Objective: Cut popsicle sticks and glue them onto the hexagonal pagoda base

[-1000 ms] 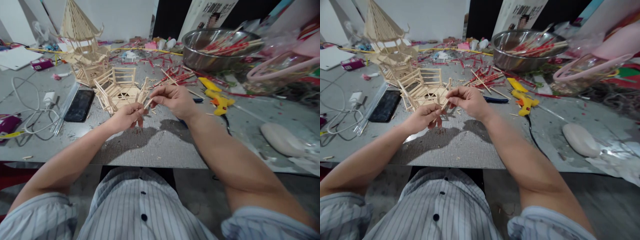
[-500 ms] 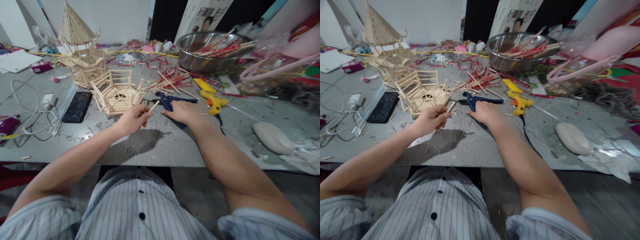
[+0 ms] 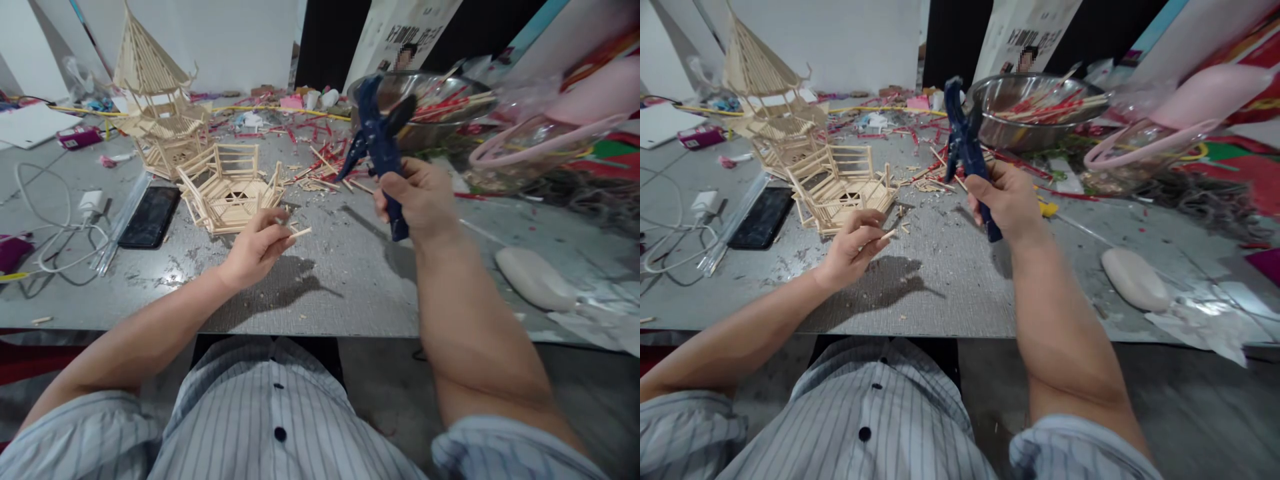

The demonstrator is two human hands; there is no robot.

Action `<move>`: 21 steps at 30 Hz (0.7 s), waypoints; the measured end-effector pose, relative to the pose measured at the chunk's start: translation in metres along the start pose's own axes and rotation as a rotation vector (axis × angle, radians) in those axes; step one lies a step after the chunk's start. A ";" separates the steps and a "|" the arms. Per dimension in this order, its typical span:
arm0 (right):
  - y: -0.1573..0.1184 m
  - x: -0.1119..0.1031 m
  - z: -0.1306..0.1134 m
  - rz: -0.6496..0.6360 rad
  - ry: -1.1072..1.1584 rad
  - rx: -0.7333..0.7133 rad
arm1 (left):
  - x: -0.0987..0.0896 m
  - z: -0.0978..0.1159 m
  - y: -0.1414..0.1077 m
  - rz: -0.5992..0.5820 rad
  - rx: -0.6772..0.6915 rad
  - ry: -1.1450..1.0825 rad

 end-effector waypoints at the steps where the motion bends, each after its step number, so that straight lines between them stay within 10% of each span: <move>1: -0.005 0.005 -0.006 -0.045 0.073 -0.011 | -0.005 0.001 0.000 0.045 0.013 0.034; 5: -0.020 0.024 -0.006 -0.184 0.183 0.063 | -0.017 -0.005 0.000 0.151 -0.038 0.072; 11: -0.027 0.051 0.013 -0.281 0.231 0.122 | 0.011 -0.005 -0.002 -0.095 -0.101 -0.099; 21: -0.046 0.103 0.014 -0.519 0.158 0.094 | 0.026 -0.009 -0.009 -0.183 -0.254 -0.222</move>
Point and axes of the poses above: each hand's wrist, its own y-axis towards the middle knuckle, its own x-axis out of the palm, z = x × y, the point moved 10 cm from there along y, towards the middle knuckle, and after that the axes turned 7 degrees about z, right-handed, at the moved point
